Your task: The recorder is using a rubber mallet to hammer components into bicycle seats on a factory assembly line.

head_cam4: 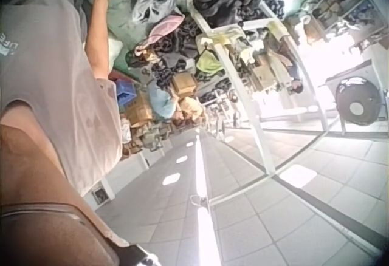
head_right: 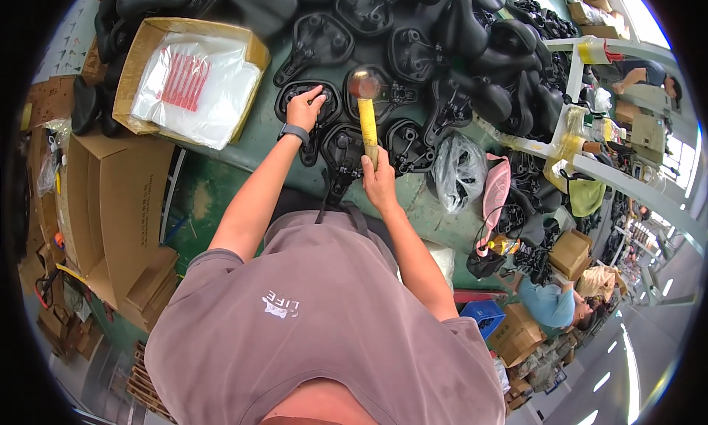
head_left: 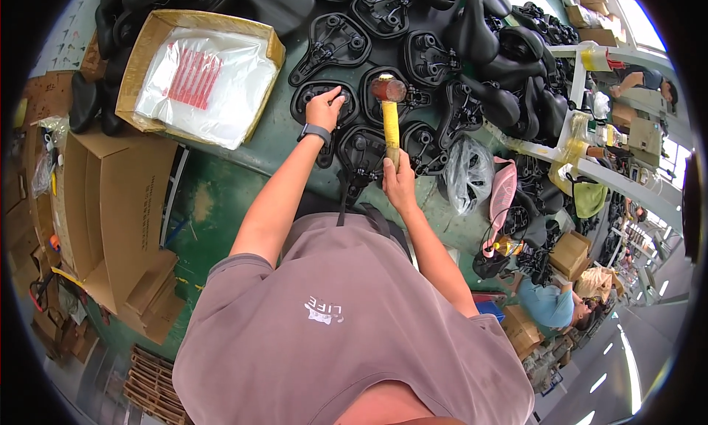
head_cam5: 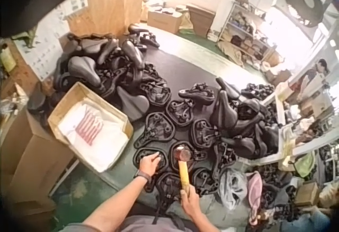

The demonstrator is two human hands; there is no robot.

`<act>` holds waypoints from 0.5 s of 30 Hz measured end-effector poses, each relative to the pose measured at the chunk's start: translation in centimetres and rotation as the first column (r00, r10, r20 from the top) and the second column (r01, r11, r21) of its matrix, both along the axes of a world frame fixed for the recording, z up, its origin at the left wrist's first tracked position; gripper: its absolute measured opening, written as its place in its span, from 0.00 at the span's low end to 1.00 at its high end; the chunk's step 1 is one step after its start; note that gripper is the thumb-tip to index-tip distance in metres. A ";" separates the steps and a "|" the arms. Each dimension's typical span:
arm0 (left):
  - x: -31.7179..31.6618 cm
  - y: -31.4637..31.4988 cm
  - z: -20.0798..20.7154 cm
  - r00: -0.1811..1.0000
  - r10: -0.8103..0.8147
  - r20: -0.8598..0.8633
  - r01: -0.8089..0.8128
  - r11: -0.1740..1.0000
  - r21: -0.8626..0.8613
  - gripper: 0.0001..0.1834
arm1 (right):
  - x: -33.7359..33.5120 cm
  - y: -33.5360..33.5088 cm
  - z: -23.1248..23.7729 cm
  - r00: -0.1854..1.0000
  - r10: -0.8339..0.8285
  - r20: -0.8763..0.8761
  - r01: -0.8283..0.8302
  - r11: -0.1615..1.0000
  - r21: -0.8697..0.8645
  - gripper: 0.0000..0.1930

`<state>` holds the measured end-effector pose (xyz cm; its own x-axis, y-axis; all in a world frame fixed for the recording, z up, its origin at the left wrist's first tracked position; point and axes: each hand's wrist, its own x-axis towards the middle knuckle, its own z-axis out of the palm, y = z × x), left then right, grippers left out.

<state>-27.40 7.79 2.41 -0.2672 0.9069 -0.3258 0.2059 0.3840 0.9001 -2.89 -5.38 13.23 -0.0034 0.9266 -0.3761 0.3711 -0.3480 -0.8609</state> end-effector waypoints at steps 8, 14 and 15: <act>-1.2 -0.9 0.9 0.998 0.062 0.032 -0.064 0.994 0.089 0.20 | 0.1 2.2 0.3 0.971 0.176 0.158 -0.187 0.981 0.051 0.22; -5.1 -4.0 3.5 0.629 0.394 0.671 -0.236 0.918 -0.318 0.25 | 1.7 2.9 -2.6 0.894 0.322 0.311 -0.378 0.915 0.141 0.22; -5.4 -4.4 4.2 0.632 0.384 0.673 -0.248 0.923 -0.293 0.25 | 2.1 3.3 -3.7 0.786 0.421 0.453 -0.458 0.888 -0.031 0.22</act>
